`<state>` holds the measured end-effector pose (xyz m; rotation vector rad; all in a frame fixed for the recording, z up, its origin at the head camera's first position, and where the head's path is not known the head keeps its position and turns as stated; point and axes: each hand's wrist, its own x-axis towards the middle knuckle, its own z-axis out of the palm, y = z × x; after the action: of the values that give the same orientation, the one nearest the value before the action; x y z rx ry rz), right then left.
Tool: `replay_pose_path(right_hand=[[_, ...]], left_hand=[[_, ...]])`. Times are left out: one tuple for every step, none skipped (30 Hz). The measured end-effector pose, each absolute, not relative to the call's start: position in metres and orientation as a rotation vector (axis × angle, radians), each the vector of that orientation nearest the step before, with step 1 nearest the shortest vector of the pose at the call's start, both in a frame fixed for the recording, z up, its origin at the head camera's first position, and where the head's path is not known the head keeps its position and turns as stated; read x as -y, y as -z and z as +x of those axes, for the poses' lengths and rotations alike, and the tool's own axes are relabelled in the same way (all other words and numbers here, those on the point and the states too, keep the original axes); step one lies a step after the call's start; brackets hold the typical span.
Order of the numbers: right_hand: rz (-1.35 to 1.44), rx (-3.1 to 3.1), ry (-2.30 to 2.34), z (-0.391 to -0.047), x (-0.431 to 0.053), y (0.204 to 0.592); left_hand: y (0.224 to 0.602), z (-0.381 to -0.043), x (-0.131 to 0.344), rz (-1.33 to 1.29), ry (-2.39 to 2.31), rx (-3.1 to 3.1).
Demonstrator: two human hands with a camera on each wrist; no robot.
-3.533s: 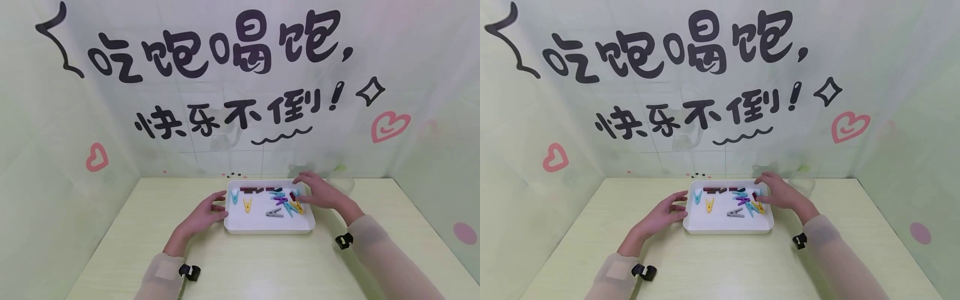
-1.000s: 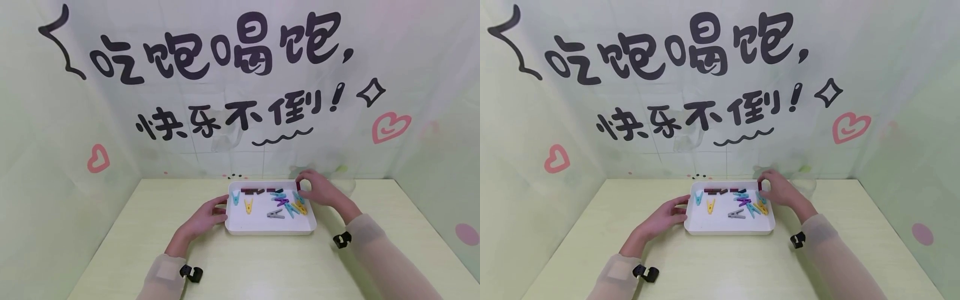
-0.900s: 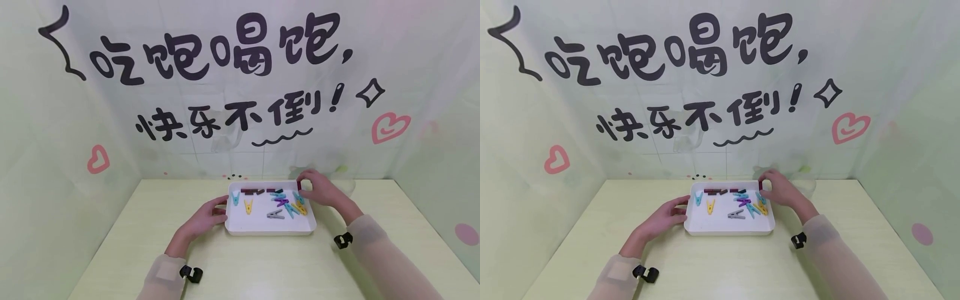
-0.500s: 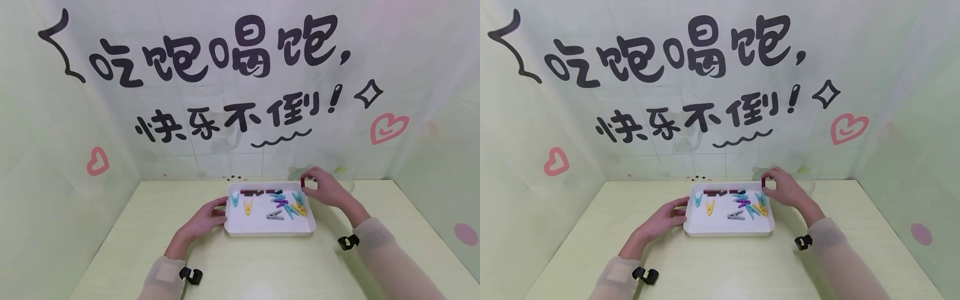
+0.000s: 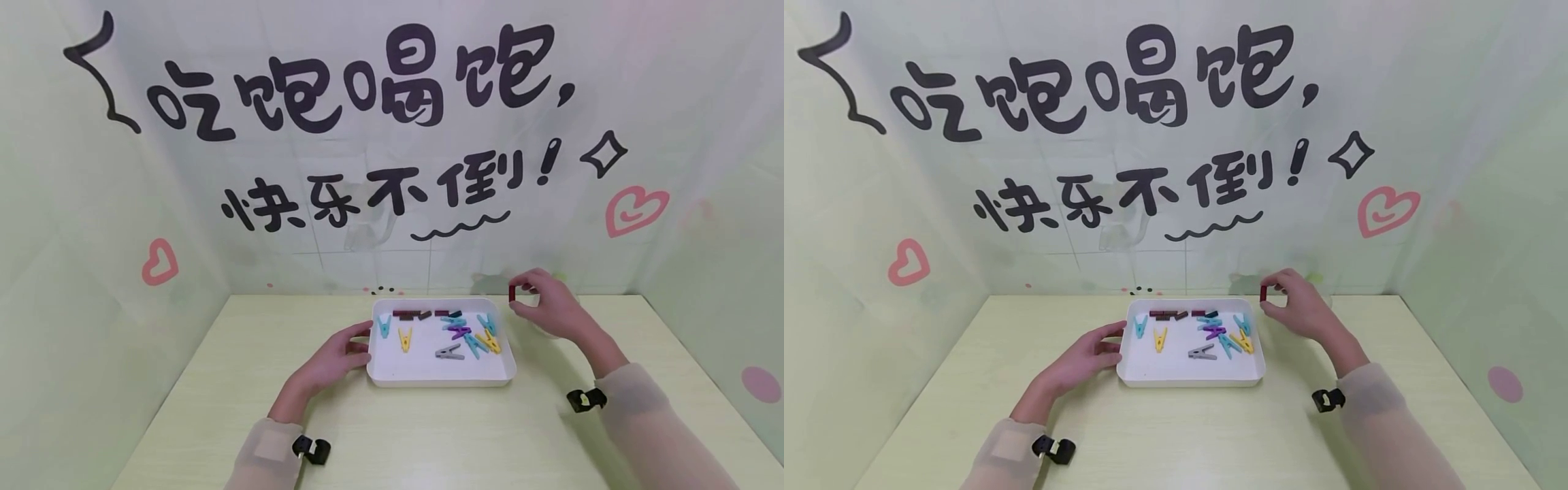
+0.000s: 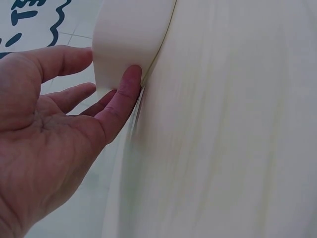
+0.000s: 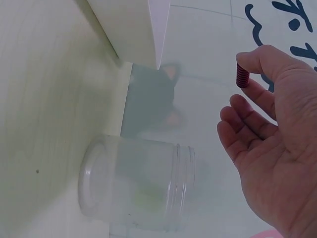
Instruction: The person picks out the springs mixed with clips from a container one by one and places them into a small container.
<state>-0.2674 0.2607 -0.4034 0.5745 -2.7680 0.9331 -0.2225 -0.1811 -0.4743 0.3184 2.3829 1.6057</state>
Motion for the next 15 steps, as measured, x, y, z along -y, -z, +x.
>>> replay_pose_path(right_hand=[[0.57, 2.762, -0.935, -0.266, -0.262, 0.403], [0.565, 2.757, -0.935, -0.266, -0.264, 0.402], [0.561, 2.752, -0.937, -0.265, -0.266, 0.401], [0.559, 2.747, -0.941, -0.264, -0.269, 0.4], [0.557, 2.74, -0.941, -0.264, -0.271, 0.4], [0.556, 2.734, -0.941, -0.263, -0.273, 0.4], [0.552, 2.731, -0.937, -0.263, -0.276, 0.399], [0.547, 2.727, -0.932, -0.262, -0.279, 0.399], [0.542, 2.723, -0.927, -0.262, -0.281, 0.4], [0.537, 2.718, -0.923, -0.262, -0.284, 0.4], [0.531, 2.714, -0.917, -0.262, -0.287, 0.4], [0.521, 2.715, -0.913, -0.262, -0.29, 0.4], [0.514, 2.714, -0.911, -0.262, -0.293, 0.4], [0.509, 2.713, -0.914, -0.262, -0.297, 0.4], [0.506, 2.71, -0.914, -0.262, -0.3, 0.4]], left_hand=[[0.474, -0.223, 0.181, 0.323, -1.606, -2.381], [0.475, -0.223, 0.182, 0.327, -1.605, -2.38], [0.475, -0.223, 0.182, 0.331, -1.605, -2.378], [0.475, -0.223, 0.182, 0.334, -1.604, -2.378], [0.475, -0.223, 0.182, 0.335, -1.603, -2.377], [0.475, -0.224, 0.182, 0.337, -1.604, -2.375], [0.475, -0.224, 0.183, 0.338, -1.606, -2.372], [0.475, -0.224, 0.183, 0.34, -1.606, -2.369], [0.476, -0.224, 0.183, 0.342, -1.606, -2.366], [0.476, -0.224, 0.183, 0.343, -1.607, -2.364], [0.476, -0.225, 0.183, 0.345, -1.61, -2.359], [0.476, -0.225, 0.183, 0.348, -1.612, -2.356], [0.476, -0.225, 0.183, 0.349, -1.613, -2.355], [0.476, -0.225, 0.183, 0.35, -1.612, -2.355], [0.476, -0.225, 0.183, 0.351, -1.613, -2.355]])
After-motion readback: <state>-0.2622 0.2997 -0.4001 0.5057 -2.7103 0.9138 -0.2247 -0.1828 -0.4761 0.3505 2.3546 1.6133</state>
